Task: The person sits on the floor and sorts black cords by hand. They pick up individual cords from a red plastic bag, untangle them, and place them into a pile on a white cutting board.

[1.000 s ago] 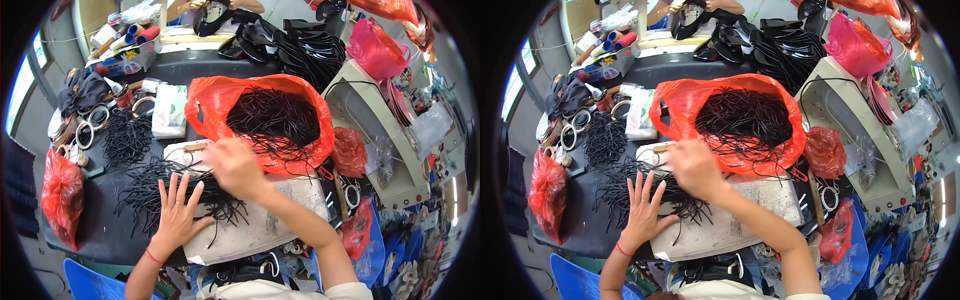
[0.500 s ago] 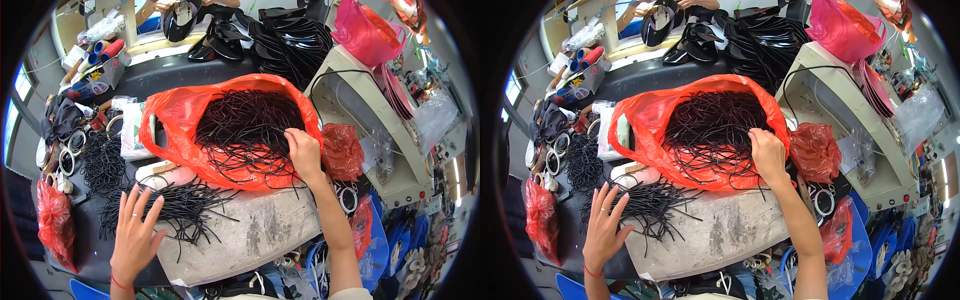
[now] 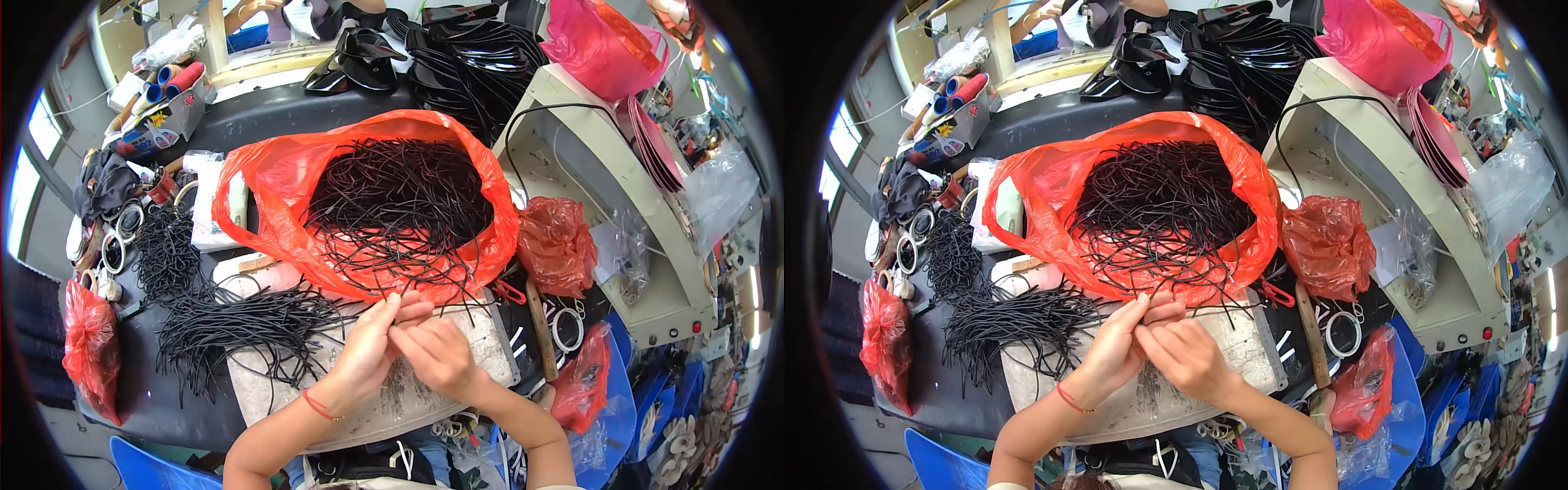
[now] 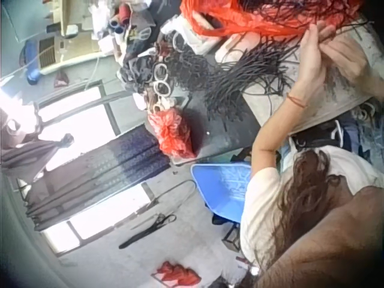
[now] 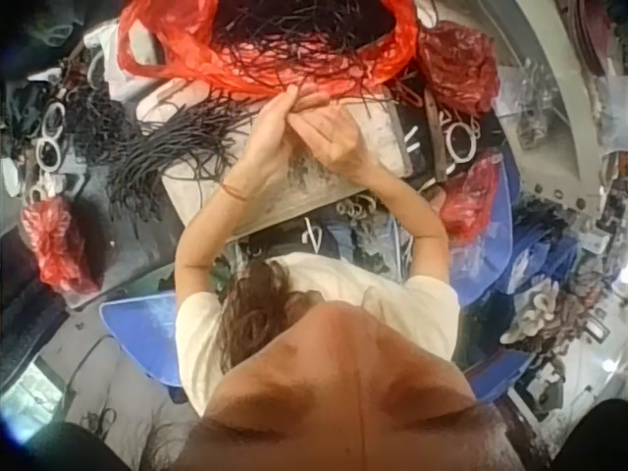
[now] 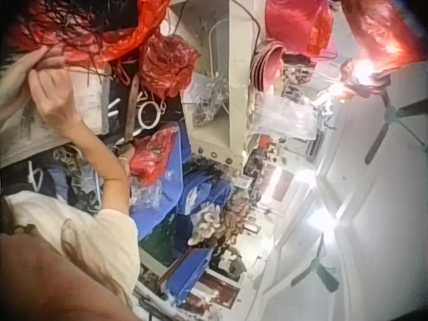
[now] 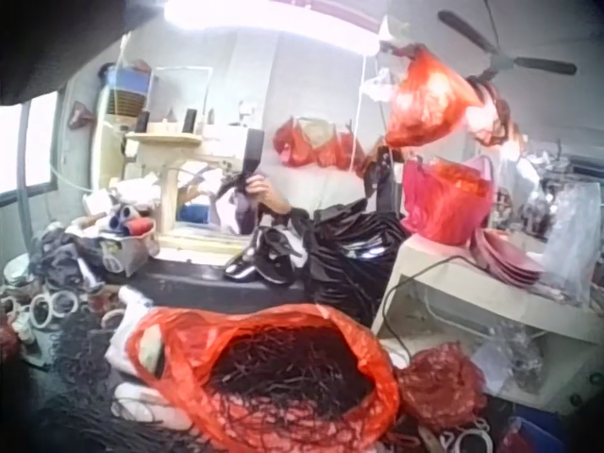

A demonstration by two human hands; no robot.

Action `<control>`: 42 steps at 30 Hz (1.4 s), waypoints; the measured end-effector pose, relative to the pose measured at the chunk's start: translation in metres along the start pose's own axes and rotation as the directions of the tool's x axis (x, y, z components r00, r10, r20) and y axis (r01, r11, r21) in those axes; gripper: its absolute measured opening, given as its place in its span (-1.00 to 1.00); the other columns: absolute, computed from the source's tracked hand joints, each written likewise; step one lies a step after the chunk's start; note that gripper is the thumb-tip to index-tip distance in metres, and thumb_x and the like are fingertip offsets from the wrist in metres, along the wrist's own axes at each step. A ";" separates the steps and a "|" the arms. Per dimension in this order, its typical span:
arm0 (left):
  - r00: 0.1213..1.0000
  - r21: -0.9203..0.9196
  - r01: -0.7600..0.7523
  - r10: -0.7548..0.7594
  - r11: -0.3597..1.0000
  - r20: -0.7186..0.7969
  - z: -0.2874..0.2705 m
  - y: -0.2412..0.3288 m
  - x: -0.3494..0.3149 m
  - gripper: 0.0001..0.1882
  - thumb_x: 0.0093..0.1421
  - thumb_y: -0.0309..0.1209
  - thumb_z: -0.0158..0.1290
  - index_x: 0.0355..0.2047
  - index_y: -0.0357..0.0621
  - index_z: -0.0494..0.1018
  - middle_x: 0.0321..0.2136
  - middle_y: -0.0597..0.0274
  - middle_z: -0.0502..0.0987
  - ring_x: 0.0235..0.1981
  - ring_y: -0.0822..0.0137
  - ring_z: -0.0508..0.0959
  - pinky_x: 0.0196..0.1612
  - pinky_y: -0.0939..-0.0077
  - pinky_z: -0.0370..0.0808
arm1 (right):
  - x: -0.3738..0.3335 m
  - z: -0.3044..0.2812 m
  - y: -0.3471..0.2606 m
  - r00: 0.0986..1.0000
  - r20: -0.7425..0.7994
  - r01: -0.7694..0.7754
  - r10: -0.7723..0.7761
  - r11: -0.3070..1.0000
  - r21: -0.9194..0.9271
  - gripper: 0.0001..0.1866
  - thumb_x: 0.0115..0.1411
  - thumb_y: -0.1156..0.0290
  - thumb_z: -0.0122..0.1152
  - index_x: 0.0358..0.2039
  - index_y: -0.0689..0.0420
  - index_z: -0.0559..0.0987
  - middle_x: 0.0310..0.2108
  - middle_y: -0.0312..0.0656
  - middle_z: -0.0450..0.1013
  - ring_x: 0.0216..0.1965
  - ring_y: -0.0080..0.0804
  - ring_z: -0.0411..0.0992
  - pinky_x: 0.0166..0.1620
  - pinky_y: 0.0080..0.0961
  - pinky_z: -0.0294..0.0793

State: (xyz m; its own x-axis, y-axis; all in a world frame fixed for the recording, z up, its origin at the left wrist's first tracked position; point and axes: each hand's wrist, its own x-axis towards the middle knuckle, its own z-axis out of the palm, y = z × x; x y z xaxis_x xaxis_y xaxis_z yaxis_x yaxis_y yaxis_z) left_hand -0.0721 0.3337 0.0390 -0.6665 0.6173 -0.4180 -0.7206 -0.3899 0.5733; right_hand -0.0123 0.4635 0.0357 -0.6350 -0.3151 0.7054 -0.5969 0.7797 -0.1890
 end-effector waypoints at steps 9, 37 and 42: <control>0.998 -0.192 -0.022 0.032 0.981 0.053 -0.034 0.010 -0.018 -0.79 0.39 -0.35 -0.15 -0.14 -0.23 0.39 -0.54 0.44 0.35 -0.61 0.59 0.33 -0.56 0.73 0.30 | -0.018 -0.010 -0.013 0.998 0.065 0.012 -0.017 0.997 0.081 -0.65 0.01 0.43 0.19 -0.15 0.26 0.54 -0.37 -0.22 0.46 -0.37 -0.37 0.41 -0.24 -0.39 0.38; 0.997 -0.061 -0.067 0.068 0.996 0.019 -0.022 -0.006 -0.046 -0.64 0.39 -0.15 -0.15 -0.18 -0.22 0.44 -0.65 0.55 0.06 -0.65 0.64 0.06 -0.57 0.69 0.04 | 0.020 -0.034 0.027 0.998 -0.052 -0.047 0.025 0.879 -0.474 -0.69 0.03 0.55 0.21 -0.16 0.24 0.57 -0.39 -0.22 0.48 -0.40 -0.34 0.42 -0.29 -0.38 0.34; 0.997 0.011 -0.005 0.004 1.000 0.072 -0.027 -0.009 -0.045 -0.66 0.38 -0.14 -0.11 -0.15 -0.17 0.43 -0.66 0.59 0.10 -0.64 0.67 0.05 -0.58 0.70 0.01 | 0.001 -0.027 -0.041 0.979 0.201 -0.011 0.032 0.995 -0.102 -0.59 -0.04 0.50 0.19 -0.11 0.28 0.56 -0.45 -0.25 0.43 -0.50 -0.40 0.37 -0.44 -0.43 0.30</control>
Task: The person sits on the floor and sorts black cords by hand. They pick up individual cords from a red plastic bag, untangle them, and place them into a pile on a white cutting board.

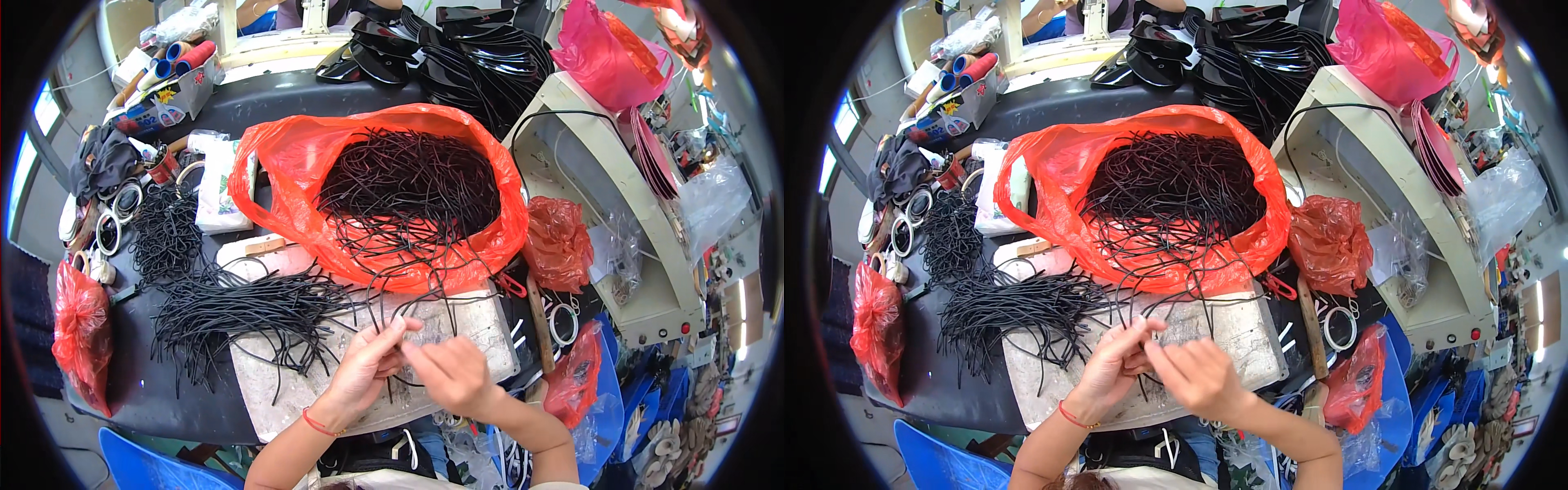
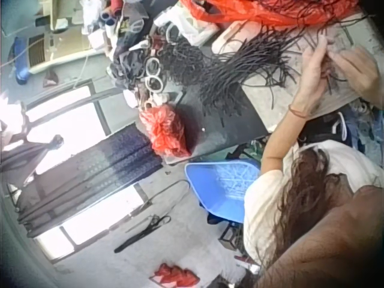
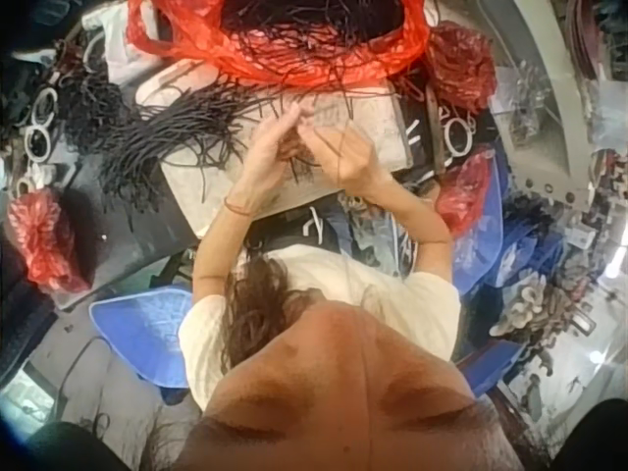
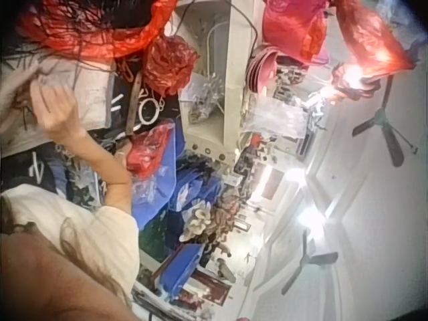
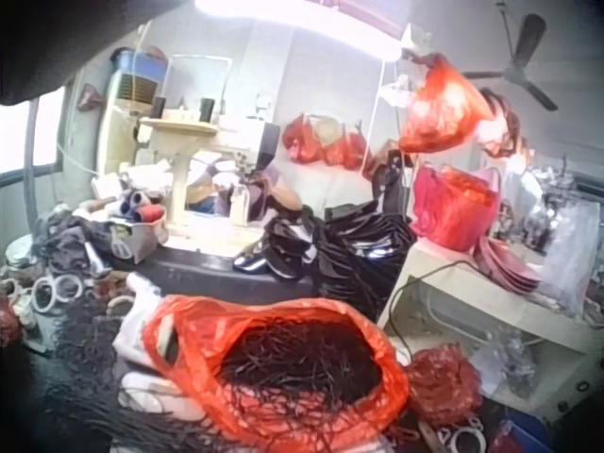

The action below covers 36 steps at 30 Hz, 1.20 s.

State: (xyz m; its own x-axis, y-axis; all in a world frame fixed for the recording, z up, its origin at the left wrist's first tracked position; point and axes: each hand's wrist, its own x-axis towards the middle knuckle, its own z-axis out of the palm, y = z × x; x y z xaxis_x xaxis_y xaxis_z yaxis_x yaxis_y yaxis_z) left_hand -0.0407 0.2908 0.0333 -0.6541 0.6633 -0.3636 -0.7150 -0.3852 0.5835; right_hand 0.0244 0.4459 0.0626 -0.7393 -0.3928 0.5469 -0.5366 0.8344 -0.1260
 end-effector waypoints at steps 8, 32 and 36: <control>0.875 0.075 -0.445 0.451 0.892 -0.176 0.004 -0.011 -0.029 -0.65 0.44 -0.15 -0.27 -0.41 -0.08 0.27 -0.70 0.46 0.12 -0.67 0.52 0.15 -0.48 0.59 0.25 | 0.009 -0.008 0.020 0.955 0.053 -0.293 0.290 0.911 0.291 -0.85 0.14 0.49 0.20 -0.28 0.25 0.56 -0.39 -0.10 0.51 -0.41 -0.13 0.47 -0.27 -0.26 0.46; 0.910 -0.118 -0.345 0.301 0.931 -0.283 -0.008 0.002 -0.078 -0.66 0.44 -0.14 -0.29 -0.39 -0.02 0.33 -0.74 0.55 -0.02 -0.73 0.64 -0.06 -0.70 0.70 -0.09 | 0.002 0.048 0.030 0.865 0.051 -0.437 0.498 0.801 -0.408 -0.83 0.13 0.38 0.22 -0.50 0.18 0.47 -0.55 -0.10 0.39 -0.43 -0.14 0.38 -0.36 -0.23 0.38; 0.926 -0.131 -0.311 0.269 0.941 -0.265 -0.008 -0.007 -0.071 -0.72 0.41 -0.17 -0.18 -0.36 -0.06 0.34 -0.68 0.57 0.03 -0.69 0.65 0.00 -0.67 0.72 -0.06 | -0.002 0.039 0.025 0.897 -0.015 -0.412 0.442 0.823 -0.392 -0.88 0.10 0.44 0.20 -0.50 0.14 0.44 -0.56 -0.17 0.34 -0.45 -0.24 0.36 -0.40 -0.33 0.37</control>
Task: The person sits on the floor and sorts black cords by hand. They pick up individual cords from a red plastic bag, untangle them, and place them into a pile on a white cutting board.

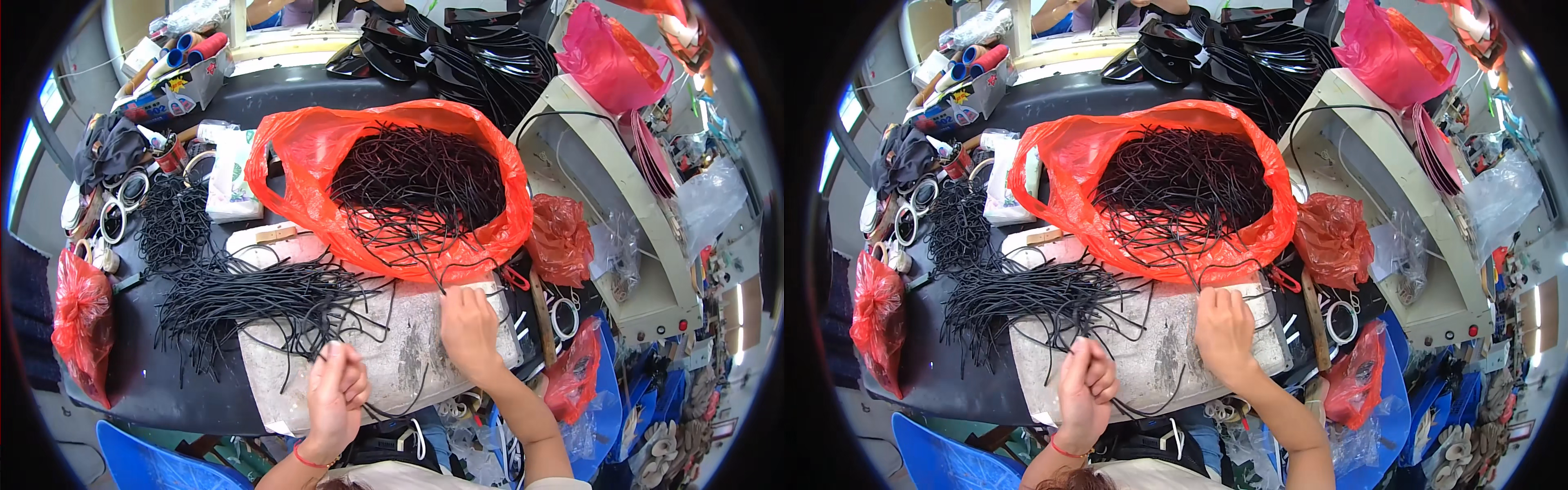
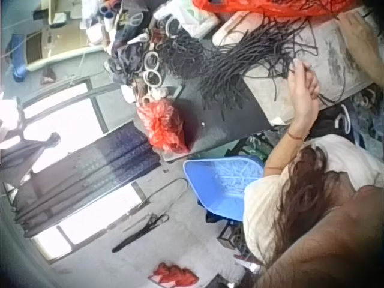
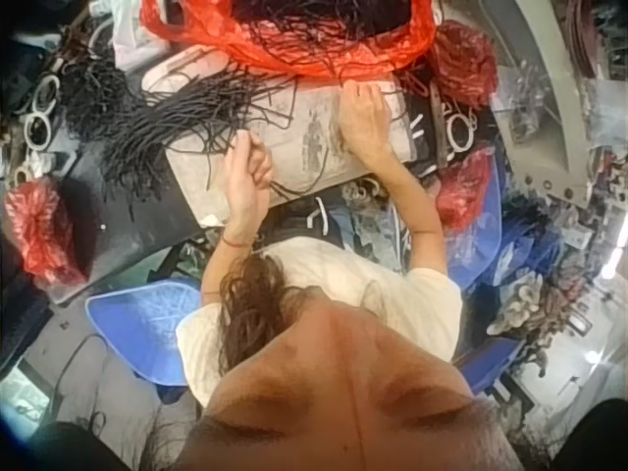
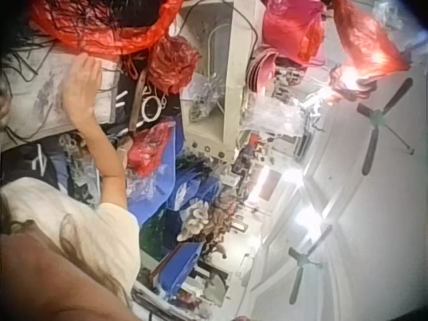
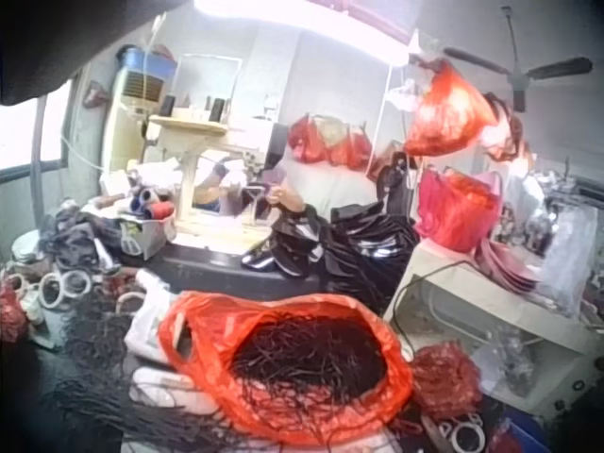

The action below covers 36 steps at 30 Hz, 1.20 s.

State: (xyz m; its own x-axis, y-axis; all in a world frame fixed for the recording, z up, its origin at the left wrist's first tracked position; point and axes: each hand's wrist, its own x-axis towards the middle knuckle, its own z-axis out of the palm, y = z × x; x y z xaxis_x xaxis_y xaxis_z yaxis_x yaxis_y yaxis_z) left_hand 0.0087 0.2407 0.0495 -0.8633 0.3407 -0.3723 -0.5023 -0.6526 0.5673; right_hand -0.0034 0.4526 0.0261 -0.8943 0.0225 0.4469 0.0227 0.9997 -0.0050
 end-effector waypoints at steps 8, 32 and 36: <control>0.950 0.297 0.259 -0.298 0.919 0.093 0.026 -0.017 0.031 -0.70 0.38 -0.19 -0.10 -0.22 -0.21 0.41 -0.62 0.55 0.19 -0.65 0.69 0.10 -0.63 0.75 0.00 | -0.029 -0.072 -0.049 0.947 0.128 0.222 -0.295 0.889 0.401 -0.92 0.06 0.46 0.18 -0.41 0.15 0.49 -0.59 -0.23 0.29 -0.51 -0.31 0.32 -0.41 -0.38 0.36; 0.951 0.363 -0.310 0.286 0.879 0.121 0.009 -0.033 0.021 -0.59 0.45 -0.22 -0.29 0.04 -0.30 0.33 -0.12 0.08 0.50 -0.04 0.29 0.51 0.13 0.39 0.40 | -0.004 -0.036 -0.043 0.930 0.346 -0.361 0.121 0.479 0.800 -0.76 0.26 0.39 0.08 -0.14 0.19 0.61 -0.06 -0.12 0.43 -0.12 -0.20 0.39 -0.09 -0.37 0.37; 0.967 0.347 -0.257 0.237 0.902 0.097 0.006 -0.054 0.026 -0.68 0.44 -0.22 -0.25 -0.06 -0.18 0.37 -0.30 0.35 0.44 -0.35 0.59 0.44 -0.32 0.67 0.43 | 0.004 -0.038 -0.059 0.986 0.169 -0.112 -0.015 0.687 0.718 -0.67 0.27 0.26 0.05 -0.06 0.14 0.60 0.06 -0.09 0.37 0.10 -0.14 0.23 0.18 -0.21 0.07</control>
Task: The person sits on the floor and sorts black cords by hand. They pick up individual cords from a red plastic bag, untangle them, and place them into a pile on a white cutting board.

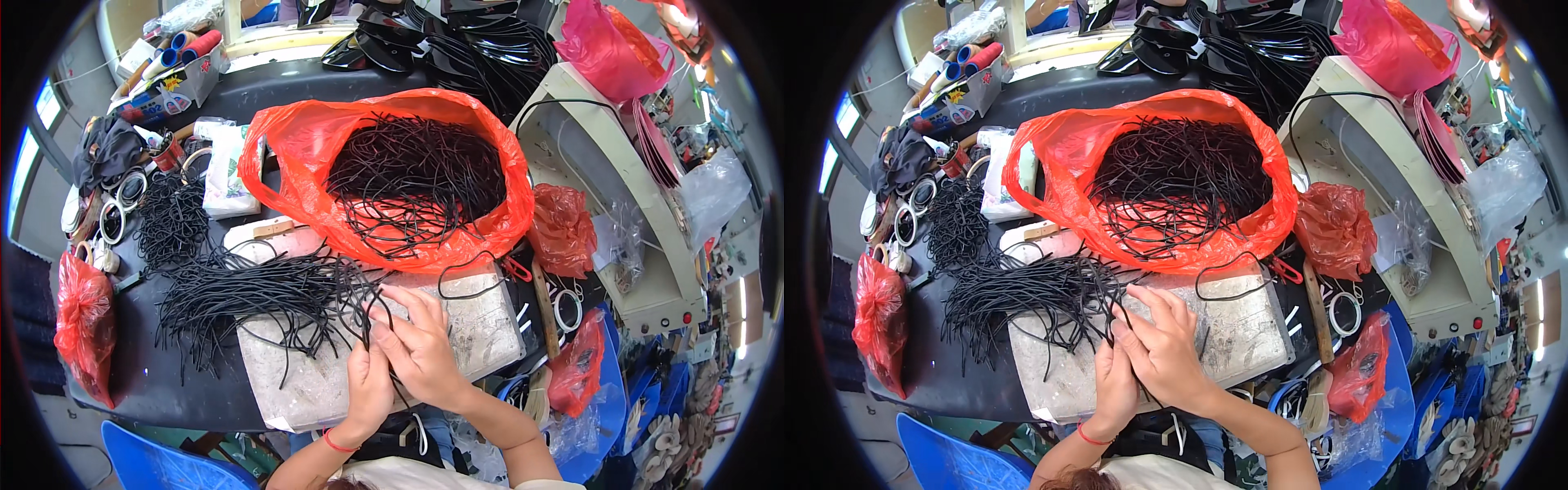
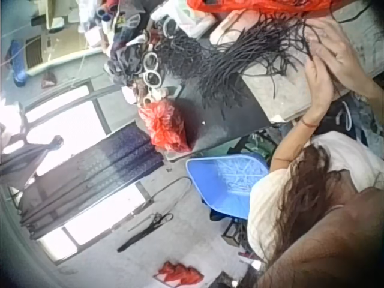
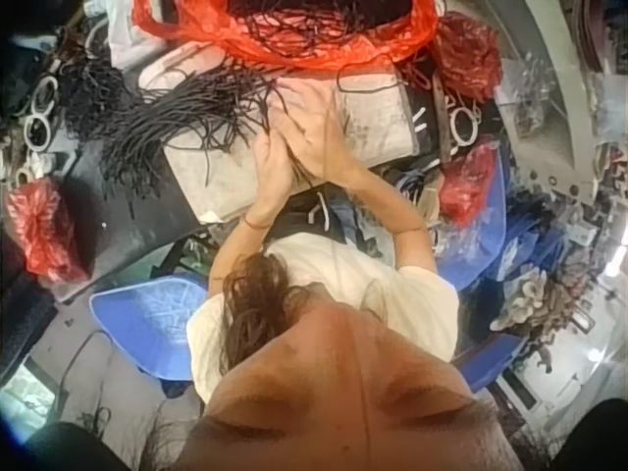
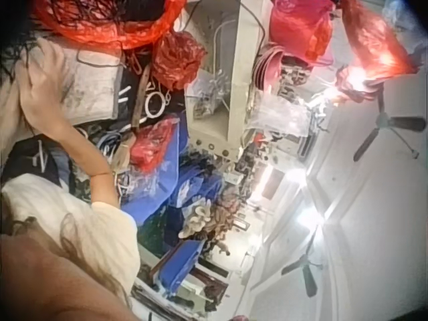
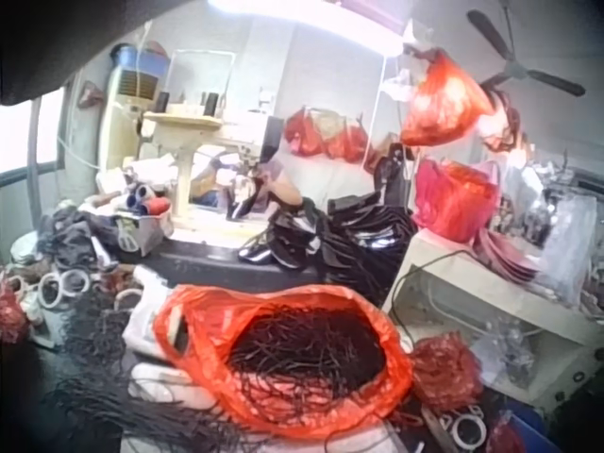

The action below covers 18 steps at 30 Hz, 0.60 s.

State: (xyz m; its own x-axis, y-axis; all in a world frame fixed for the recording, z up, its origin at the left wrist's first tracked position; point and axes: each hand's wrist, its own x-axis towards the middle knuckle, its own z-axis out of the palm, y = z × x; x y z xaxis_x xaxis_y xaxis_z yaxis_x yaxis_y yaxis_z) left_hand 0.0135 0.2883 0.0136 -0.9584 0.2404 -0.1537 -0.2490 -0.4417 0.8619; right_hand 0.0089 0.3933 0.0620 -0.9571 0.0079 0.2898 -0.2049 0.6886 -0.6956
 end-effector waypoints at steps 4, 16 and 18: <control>0.968 -0.285 0.178 -0.219 0.942 -0.120 -0.008 0.052 0.000 -0.65 0.37 -0.04 -0.14 -0.43 0.02 0.27 -0.65 0.59 0.08 -0.70 0.70 -0.01 -0.72 0.76 -0.14 | 0.019 -0.030 0.042 0.996 0.085 -0.015 0.012 0.999 0.033 -0.72 0.21 0.26 0.13 -0.17 0.13 0.62 -0.01 -0.11 0.41 0.09 -0.15 0.26 0.11 -0.19 0.17; 0.978 -0.454 0.092 -0.167 0.886 -0.129 -0.028 0.062 0.008 -0.66 0.42 -0.09 -0.24 -0.36 0.00 0.39 -0.72 0.58 -0.04 -0.76 0.67 -0.08 -0.75 0.71 -0.14 | 0.061 -0.058 0.105 0.979 -0.094 0.131 -0.183 0.909 -0.396 -0.75 0.06 0.43 0.26 -0.20 0.13 0.63 -0.23 -0.23 0.51 -0.14 -0.24 0.39 -0.05 -0.36 0.32; 0.978 -0.448 0.080 -0.158 0.890 -0.138 -0.029 0.060 0.010 -0.65 0.43 -0.11 -0.25 -0.36 -0.01 0.38 -0.72 0.58 -0.03 -0.76 0.66 -0.08 -0.75 0.71 -0.13 | 0.068 -0.055 0.102 0.973 -0.036 0.182 -0.227 0.856 -0.484 -0.78 0.08 0.45 0.20 -0.23 0.14 0.62 -0.25 -0.24 0.49 -0.18 -0.25 0.38 -0.05 -0.33 0.33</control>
State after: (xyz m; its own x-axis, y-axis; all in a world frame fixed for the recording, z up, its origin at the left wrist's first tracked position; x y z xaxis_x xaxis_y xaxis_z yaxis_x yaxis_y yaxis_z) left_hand -0.0156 0.2389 0.0495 -0.9170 0.1853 -0.3532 -0.3612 -0.7613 0.5385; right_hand -0.0662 0.5036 0.0468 -0.8775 -0.1228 0.4637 -0.2506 0.9416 -0.2249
